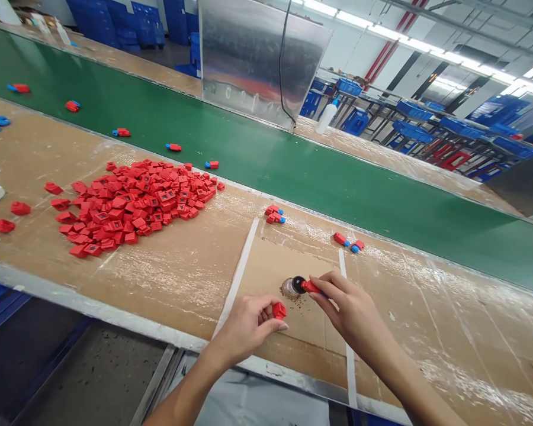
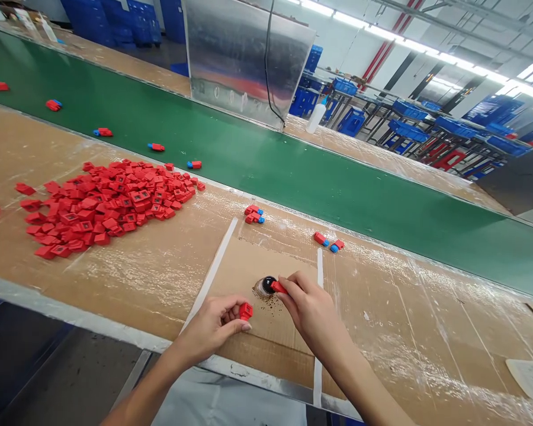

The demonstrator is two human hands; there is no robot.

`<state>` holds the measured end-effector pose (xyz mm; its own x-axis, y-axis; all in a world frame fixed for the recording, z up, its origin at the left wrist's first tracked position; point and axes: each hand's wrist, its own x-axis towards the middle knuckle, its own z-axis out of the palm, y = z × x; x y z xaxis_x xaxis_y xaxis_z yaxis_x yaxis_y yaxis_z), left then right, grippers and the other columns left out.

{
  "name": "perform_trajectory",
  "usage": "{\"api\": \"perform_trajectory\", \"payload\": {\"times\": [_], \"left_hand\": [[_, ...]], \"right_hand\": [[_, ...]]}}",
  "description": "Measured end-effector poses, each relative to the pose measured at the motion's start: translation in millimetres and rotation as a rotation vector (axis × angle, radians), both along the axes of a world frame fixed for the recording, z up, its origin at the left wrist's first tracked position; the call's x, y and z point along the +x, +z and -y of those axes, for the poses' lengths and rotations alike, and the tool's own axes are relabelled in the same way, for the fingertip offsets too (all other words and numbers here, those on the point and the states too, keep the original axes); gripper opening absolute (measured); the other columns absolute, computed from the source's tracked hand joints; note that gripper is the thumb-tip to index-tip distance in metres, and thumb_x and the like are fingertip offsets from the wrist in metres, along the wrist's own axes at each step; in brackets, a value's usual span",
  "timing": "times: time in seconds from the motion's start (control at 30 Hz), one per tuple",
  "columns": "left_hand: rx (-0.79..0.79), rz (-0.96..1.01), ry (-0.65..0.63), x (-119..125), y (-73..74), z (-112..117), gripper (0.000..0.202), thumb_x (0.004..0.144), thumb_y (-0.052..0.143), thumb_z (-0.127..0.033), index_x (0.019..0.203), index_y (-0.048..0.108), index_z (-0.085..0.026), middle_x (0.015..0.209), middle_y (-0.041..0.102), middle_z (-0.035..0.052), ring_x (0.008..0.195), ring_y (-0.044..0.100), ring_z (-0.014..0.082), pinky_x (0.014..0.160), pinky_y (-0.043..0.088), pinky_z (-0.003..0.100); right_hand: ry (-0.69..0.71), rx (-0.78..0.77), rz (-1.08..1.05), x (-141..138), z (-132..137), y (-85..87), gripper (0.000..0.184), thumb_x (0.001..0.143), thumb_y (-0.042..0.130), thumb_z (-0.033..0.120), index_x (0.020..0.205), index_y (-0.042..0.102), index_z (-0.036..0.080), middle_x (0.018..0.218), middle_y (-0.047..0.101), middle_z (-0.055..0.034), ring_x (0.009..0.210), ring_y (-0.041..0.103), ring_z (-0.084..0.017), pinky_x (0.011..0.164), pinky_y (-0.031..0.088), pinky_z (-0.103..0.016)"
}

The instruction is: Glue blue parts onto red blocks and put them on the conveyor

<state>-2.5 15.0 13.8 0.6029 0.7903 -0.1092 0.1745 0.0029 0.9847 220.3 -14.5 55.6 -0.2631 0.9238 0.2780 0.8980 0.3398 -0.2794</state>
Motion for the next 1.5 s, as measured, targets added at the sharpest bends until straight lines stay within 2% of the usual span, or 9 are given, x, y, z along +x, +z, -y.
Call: {"api": "perform_trajectory", "payload": {"times": [0.1, 0.27, 0.43, 0.57, 0.97, 1.17, 1.4, 1.5], "left_hand": [[-0.073, 0.025, -0.011, -1.1, -0.4, 1.3, 0.009, 0.08, 0.065, -0.026, 0.084, 0.065, -0.017, 0.068, 0.053, -0.0032, 0.064, 0.048, 0.0117, 0.06, 0.037, 0.022], [-0.324, 0.16, -0.053, -2.3, -7.0, 7.7, 0.019, 0.079, 0.065, -0.025, 0.096, 0.064, -0.016, 0.07, 0.054, -0.0033, 0.06, 0.053, 0.0107, 0.058, 0.045, 0.022], [-0.373, 0.206, -0.051, -2.0, -12.0, 9.3, 0.02, 0.078, 0.066, -0.024, 0.096, 0.065, -0.016, 0.068, 0.056, -0.003, 0.059, 0.056, 0.0106, 0.057, 0.047, 0.022], [-0.409, 0.223, -0.066, -2.7, -13.4, 8.6, 0.024, 0.078, 0.066, -0.023, 0.102, 0.066, -0.016, 0.068, 0.057, -0.0033, 0.058, 0.055, 0.0095, 0.057, 0.047, 0.021], [-0.405, 0.231, -0.082, -2.7, -14.2, 8.0, 0.027, 0.079, 0.067, -0.027, 0.103, 0.068, -0.015, 0.068, 0.058, -0.0022, 0.06, 0.053, 0.0102, 0.058, 0.046, 0.021], [-0.366, 0.15, -0.127, -5.2, -9.2, 7.0, 0.018, 0.081, 0.059, -0.023, 0.095, 0.066, -0.015, 0.068, 0.056, -0.0023, 0.059, 0.052, 0.0102, 0.055, 0.043, 0.02], [-0.266, 0.024, -0.173, -7.9, -5.8, 6.0, 0.016, 0.082, 0.053, -0.021, 0.087, 0.067, -0.015, 0.07, 0.057, -0.0012, 0.062, 0.053, 0.0115, 0.057, 0.043, 0.021], [-0.306, 0.034, -0.158, -4.3, -3.8, 5.5, 0.017, 0.083, 0.055, -0.023, 0.089, 0.068, -0.015, 0.068, 0.056, -0.002, 0.061, 0.052, 0.0111, 0.056, 0.042, 0.021]], "right_hand": [[-0.015, 0.015, -0.019, 0.7, 0.2, 3.2, 0.023, 0.101, 0.043, 0.029, 0.109, 0.062, 0.018, 0.096, 0.063, -0.0098, 0.077, 0.064, -0.02, 0.064, 0.053, -0.032], [-0.085, 0.035, -0.143, -0.2, 3.1, 9.0, 0.024, 0.1, 0.046, 0.033, 0.112, 0.063, 0.02, 0.099, 0.065, -0.0101, 0.081, 0.066, -0.021, 0.066, 0.054, -0.032], [-0.121, -0.071, -0.345, -11.1, 15.7, 5.3, 0.023, 0.098, 0.053, 0.035, 0.113, 0.063, 0.021, 0.098, 0.067, -0.0088, 0.078, 0.065, -0.02, 0.068, 0.054, -0.032], [-0.073, -0.114, -0.452, -25.2, 28.8, 1.8, 0.021, 0.097, 0.055, 0.029, 0.117, 0.06, 0.023, 0.094, 0.066, -0.0053, 0.078, 0.063, -0.018, 0.07, 0.052, -0.029], [-0.003, -0.131, -0.489, -40.6, 39.9, -12.5, 0.014, 0.096, 0.055, 0.021, 0.109, 0.061, 0.021, 0.093, 0.064, -0.005, 0.076, 0.06, -0.017, 0.069, 0.049, -0.026], [0.031, -0.185, -0.444, -44.3, 43.8, -21.4, 0.014, 0.098, 0.049, 0.019, 0.103, 0.062, 0.021, 0.094, 0.06, -0.0062, 0.081, 0.06, -0.017, 0.071, 0.048, -0.026], [0.07, -0.209, -0.412, -49.2, 46.6, -29.0, 0.016, 0.1, 0.043, 0.016, 0.101, 0.058, 0.021, 0.093, 0.059, -0.0067, 0.081, 0.06, -0.017, 0.07, 0.049, -0.026], [0.039, -0.167, -0.46, -53.1, 43.3, -33.7, 0.015, 0.1, 0.043, 0.018, 0.101, 0.058, 0.021, 0.096, 0.062, -0.007, 0.085, 0.062, -0.018, 0.072, 0.051, -0.026]]}}
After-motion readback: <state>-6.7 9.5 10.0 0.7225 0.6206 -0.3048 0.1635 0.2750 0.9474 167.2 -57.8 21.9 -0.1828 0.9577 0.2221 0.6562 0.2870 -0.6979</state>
